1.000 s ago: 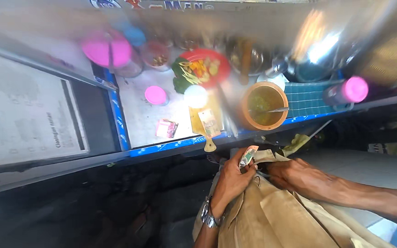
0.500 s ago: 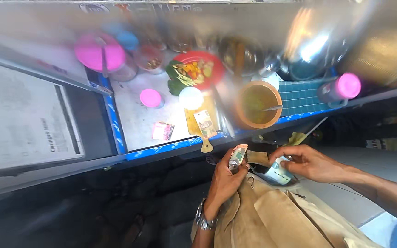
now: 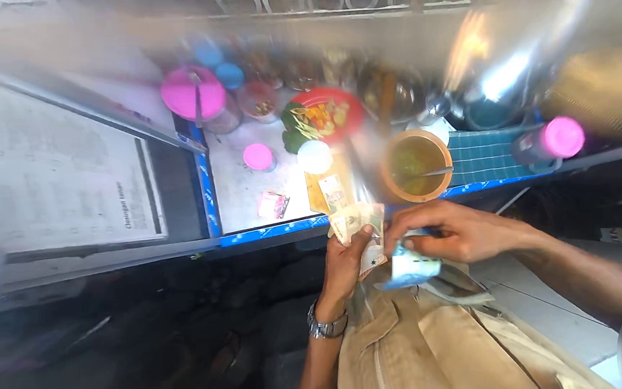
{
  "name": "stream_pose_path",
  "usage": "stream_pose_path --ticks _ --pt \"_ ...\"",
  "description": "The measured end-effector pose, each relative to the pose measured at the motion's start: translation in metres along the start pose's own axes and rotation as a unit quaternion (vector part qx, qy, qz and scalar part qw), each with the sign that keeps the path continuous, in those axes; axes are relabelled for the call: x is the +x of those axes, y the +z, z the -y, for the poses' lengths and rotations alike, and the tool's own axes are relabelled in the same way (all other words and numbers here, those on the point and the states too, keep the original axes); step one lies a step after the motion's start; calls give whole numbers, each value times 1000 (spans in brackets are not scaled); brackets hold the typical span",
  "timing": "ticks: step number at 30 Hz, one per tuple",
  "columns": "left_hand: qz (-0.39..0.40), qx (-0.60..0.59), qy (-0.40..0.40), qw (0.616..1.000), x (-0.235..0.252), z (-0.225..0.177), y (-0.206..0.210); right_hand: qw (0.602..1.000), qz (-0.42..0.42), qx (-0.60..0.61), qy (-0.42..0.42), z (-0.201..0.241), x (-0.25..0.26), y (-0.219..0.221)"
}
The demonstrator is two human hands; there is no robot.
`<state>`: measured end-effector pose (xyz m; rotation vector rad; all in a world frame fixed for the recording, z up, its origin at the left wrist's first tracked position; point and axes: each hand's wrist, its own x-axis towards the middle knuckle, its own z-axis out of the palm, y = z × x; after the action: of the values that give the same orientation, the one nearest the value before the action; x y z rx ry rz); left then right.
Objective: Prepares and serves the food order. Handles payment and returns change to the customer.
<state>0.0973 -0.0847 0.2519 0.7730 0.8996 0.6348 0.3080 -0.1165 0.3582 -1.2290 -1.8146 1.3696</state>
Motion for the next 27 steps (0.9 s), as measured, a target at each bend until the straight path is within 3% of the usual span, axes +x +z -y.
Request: stream_pose_path --ticks 4,10,12,14,17,22,27 --pt "-27 -56 -10 998 -5 2 5 955 -86 -283 4 -25 14 21" --pt "1 -52 -11 999 -13 7 4 904 -215 -367 -30 -48 20 38" --pt "-24 -31 -6 999 -12 7 7 918 -300 -260 2 -52 21 48" --pt "-61 -40 9 997 -9 9 9 931 -347 -14 109 -50 23 60" --pt "-106 -51 16 993 -4 8 9 874 -342 264 221 -52 24 76" --pt "-63 -88 6 994 -9 4 0 855 -341 280 272 -56 22 83" --pt "-115 -45 30 992 -4 9 1 841 -344 309 281 -57 24 82"
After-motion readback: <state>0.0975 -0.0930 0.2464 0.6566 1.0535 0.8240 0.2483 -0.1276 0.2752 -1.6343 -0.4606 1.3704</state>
